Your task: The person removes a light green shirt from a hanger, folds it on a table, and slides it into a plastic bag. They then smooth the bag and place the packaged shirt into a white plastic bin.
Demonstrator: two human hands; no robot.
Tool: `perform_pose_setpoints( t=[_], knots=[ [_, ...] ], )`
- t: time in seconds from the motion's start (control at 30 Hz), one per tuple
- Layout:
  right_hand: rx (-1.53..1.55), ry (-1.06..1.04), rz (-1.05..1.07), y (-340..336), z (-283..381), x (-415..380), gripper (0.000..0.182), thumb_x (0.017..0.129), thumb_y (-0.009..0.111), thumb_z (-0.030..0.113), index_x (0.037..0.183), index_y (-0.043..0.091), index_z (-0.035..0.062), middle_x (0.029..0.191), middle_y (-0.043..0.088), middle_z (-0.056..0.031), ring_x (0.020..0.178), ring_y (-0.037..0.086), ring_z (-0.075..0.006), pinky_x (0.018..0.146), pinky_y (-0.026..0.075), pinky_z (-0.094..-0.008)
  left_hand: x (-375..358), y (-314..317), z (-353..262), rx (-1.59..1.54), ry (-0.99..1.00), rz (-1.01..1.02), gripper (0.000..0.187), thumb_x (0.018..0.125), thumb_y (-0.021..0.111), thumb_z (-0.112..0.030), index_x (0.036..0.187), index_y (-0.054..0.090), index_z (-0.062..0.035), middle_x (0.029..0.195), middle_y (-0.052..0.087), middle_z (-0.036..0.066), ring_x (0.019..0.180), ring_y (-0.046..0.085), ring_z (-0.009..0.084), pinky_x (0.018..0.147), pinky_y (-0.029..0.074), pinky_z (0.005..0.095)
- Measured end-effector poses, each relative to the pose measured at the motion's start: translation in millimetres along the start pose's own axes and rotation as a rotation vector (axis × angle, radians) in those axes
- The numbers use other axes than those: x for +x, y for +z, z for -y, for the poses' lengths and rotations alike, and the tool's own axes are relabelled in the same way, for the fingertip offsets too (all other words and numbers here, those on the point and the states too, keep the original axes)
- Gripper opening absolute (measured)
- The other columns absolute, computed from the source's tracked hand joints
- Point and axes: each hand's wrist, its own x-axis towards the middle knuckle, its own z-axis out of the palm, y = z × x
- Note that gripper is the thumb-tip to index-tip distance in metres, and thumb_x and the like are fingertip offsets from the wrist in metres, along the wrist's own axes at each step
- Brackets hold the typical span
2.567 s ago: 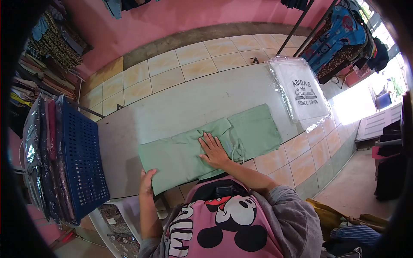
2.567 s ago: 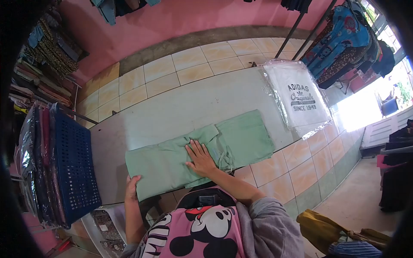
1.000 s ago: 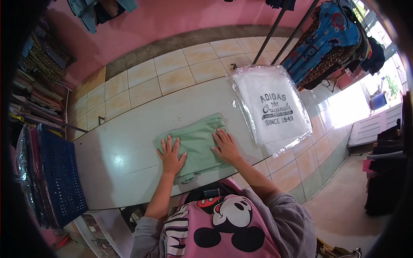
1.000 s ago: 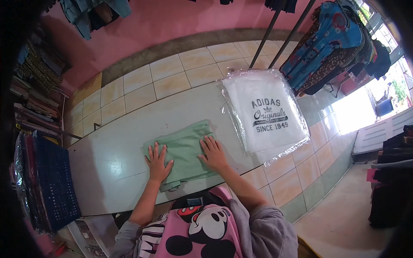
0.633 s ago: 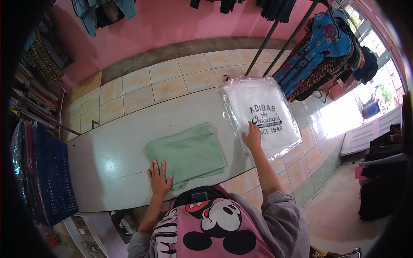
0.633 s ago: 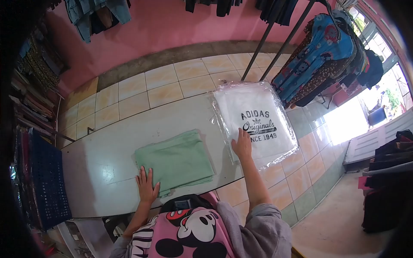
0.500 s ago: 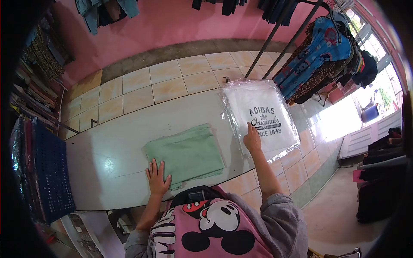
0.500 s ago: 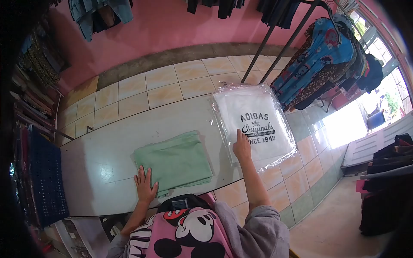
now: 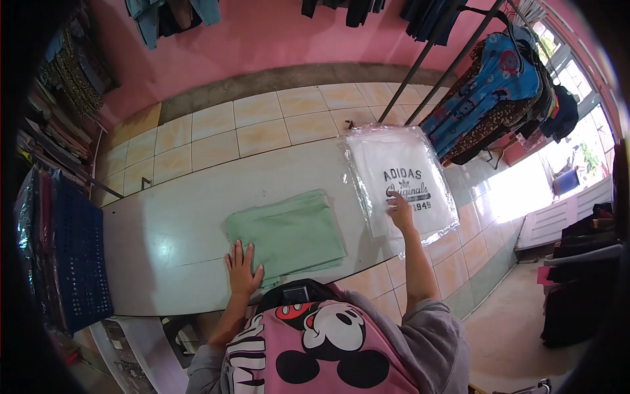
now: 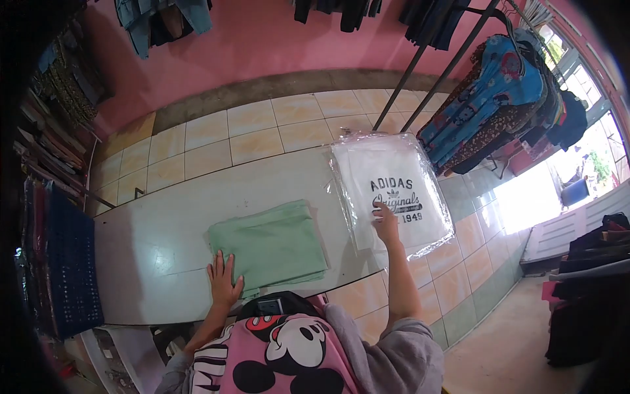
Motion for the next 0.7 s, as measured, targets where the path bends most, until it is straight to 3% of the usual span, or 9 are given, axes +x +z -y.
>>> perform_pose_setpoints(
  t=[0.03, 0.1, 0.13, 0.2, 0.27, 0.33, 0.53, 0.7],
  knots=[
    [0.001, -0.003, 0.0, -2.4, 2.3, -1.1, 0.047, 0.062, 0.059, -0.008, 0.107, 0.054, 0.0068, 0.089, 0.061, -0.0141, 0.082, 0.06, -0.0246, 0.072, 0.048, -0.0317, 0.0, 0.4, 0.4, -0.002, 0.0, 0.0, 0.063, 0.072, 0.053, -0.034, 0.129, 0.036, -0.0121, 0.139, 0.021, 0.019, 0.125, 0.023, 0.0381, 0.1, 0.013, 0.0553],
    [-0.447, -0.403, -0.205, -5.7, 3.0, -3.5, 0.034, 0.064, 0.051, -0.006, 0.095, 0.06, 0.0049, 0.088, 0.06, -0.0136, 0.086, 0.056, -0.0286, 0.081, 0.045, -0.0364, -1.2, 1.2, 2.2, -0.002, -0.002, -0.004, 0.063, 0.072, 0.054, -0.033, 0.129, 0.036, -0.0121, 0.139, 0.021, 0.019, 0.125, 0.023, 0.038, 0.1, 0.013, 0.0553],
    [-0.446, -0.404, -0.205, -4.8, 3.0, -3.8, 0.034, 0.064, 0.051, -0.006, 0.095, 0.06, 0.0049, 0.088, 0.06, -0.0136, 0.086, 0.056, -0.0286, 0.081, 0.045, -0.0364, -1.4, 1.1, 2.0, -0.005, -0.001, -0.006, 0.063, 0.071, 0.054, -0.032, 0.129, 0.036, -0.0123, 0.139, 0.021, 0.019, 0.125, 0.023, 0.038, 0.1, 0.014, 0.0552],
    [-0.62, -0.375, -0.131, -3.9, 3.0, -3.8, 0.027, 0.066, 0.043, -0.007, 0.08, 0.064, 0.0027, 0.089, 0.059, -0.0126, 0.09, 0.053, -0.0311, 0.085, 0.042, -0.0369, -1.7, 0.7, 1.7, -0.009, 0.002, -0.012, 0.063, 0.071, 0.054, -0.032, 0.129, 0.036, -0.0124, 0.139, 0.021, 0.019, 0.125, 0.023, 0.0379, 0.1, 0.014, 0.0552],
    [-0.75, -0.272, -0.011, 13.3, 4.3, -8.4, 0.017, 0.069, 0.055, 0.01, 0.078, 0.063, -0.001, 0.087, 0.058, -0.0156, 0.091, 0.053, -0.0299, 0.084, 0.042, -0.0373, -1.4, 0.1, 1.9, -0.015, 0.004, -0.012, 0.063, 0.071, 0.054, -0.033, 0.129, 0.036, -0.0132, 0.139, 0.021, 0.018, 0.125, 0.023, 0.0375, 0.1, 0.014, 0.0551],
    [-0.859, -0.223, 0.027, 19.1, 29.6, -20.1, 0.022, 0.071, 0.056, 0.018, 0.077, 0.062, -0.002, 0.086, 0.058, -0.016, 0.091, 0.053, -0.031, 0.082, 0.043, -0.0388, -1.0, 0.2, 2.0, 0.003, -0.002, 0.003, 0.063, 0.073, 0.052, -0.034, 0.129, 0.035, -0.0121, 0.139, 0.021, 0.019, 0.126, 0.023, 0.0372, 0.1, 0.013, 0.0551],
    [-0.98, -0.103, 0.091, 32.1, 23.8, -8.8, 0.02, 0.076, 0.049, 0.013, 0.08, 0.062, -0.0013, 0.087, 0.057, -0.0162, 0.086, 0.057, -0.0295, 0.071, 0.048, -0.0384, -2.3, 2.4, 4.0, 0.004, -0.009, 0.008, 0.063, 0.073, 0.052, -0.035, 0.13, 0.035, -0.0129, 0.139, 0.02, 0.018, 0.126, 0.022, 0.0367, 0.1, 0.013, 0.0547],
    [-0.935, -0.134, 0.077, 27.6, 13.2, -0.9, 0.018, 0.077, 0.046, 0.01, 0.079, 0.06, -0.0018, 0.082, 0.059, -0.0173, 0.078, 0.06, -0.0317, 0.067, 0.049, -0.04, -1.5, 1.3, 3.1, -0.012, -0.019, 0.002, 0.063, 0.072, 0.053, -0.035, 0.129, 0.036, -0.0141, 0.139, 0.021, 0.017, 0.126, 0.023, 0.0362, 0.1, 0.012, 0.0546]
  ],
)
